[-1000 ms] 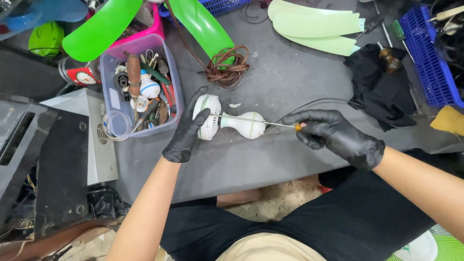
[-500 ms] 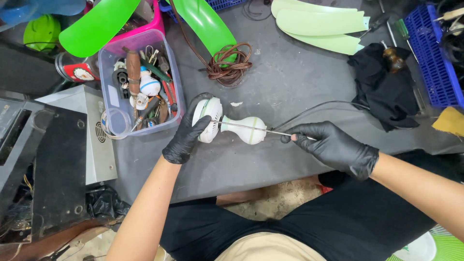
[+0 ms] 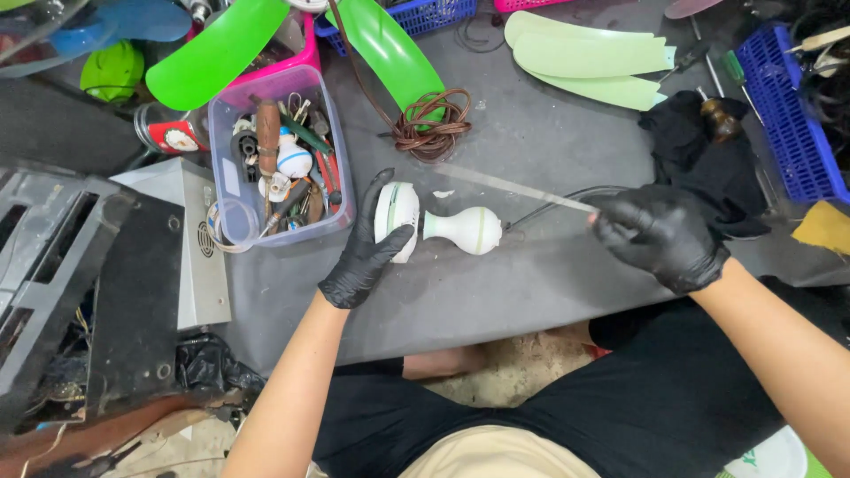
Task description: Inspecting and probing a small fan motor housing using a screwdriver on a repair bench.
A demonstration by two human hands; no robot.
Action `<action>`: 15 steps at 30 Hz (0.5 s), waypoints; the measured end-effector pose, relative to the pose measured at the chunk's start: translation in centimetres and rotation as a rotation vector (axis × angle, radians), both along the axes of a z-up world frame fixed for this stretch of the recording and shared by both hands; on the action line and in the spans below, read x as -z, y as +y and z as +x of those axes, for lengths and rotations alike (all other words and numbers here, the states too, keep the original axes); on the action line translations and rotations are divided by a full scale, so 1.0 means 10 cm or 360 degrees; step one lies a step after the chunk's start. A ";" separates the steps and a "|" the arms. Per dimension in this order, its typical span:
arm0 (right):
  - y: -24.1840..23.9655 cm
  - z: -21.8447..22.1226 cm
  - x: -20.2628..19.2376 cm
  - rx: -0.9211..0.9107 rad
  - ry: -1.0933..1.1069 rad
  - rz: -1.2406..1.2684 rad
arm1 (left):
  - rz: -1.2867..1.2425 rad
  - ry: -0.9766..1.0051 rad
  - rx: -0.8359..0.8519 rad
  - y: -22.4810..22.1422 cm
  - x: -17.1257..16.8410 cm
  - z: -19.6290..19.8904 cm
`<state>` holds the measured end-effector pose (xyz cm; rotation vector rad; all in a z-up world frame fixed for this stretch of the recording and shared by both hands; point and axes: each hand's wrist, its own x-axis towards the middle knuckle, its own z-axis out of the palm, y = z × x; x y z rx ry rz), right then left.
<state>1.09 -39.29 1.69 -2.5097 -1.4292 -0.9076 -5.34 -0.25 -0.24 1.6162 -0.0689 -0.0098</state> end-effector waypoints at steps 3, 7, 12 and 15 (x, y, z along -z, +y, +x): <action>-0.01 0.02 0.04 0.0441 0.0762 0.0513 | 0.0160 -0.0152 0.0007 -0.07 -0.04 -0.13; 0.06 0.19 0.32 0.0794 0.1134 0.0333 | 0.0474 -0.0482 -0.0008 -0.26 0.12 -0.23; 0.42 0.21 0.06 0.0789 0.1195 0.0009 | 0.0514 -0.0356 -0.0199 -0.51 0.10 -0.29; 0.76 0.08 -0.24 0.0540 0.1069 0.0150 | 0.0247 -0.0215 -0.0209 -0.55 0.13 -0.28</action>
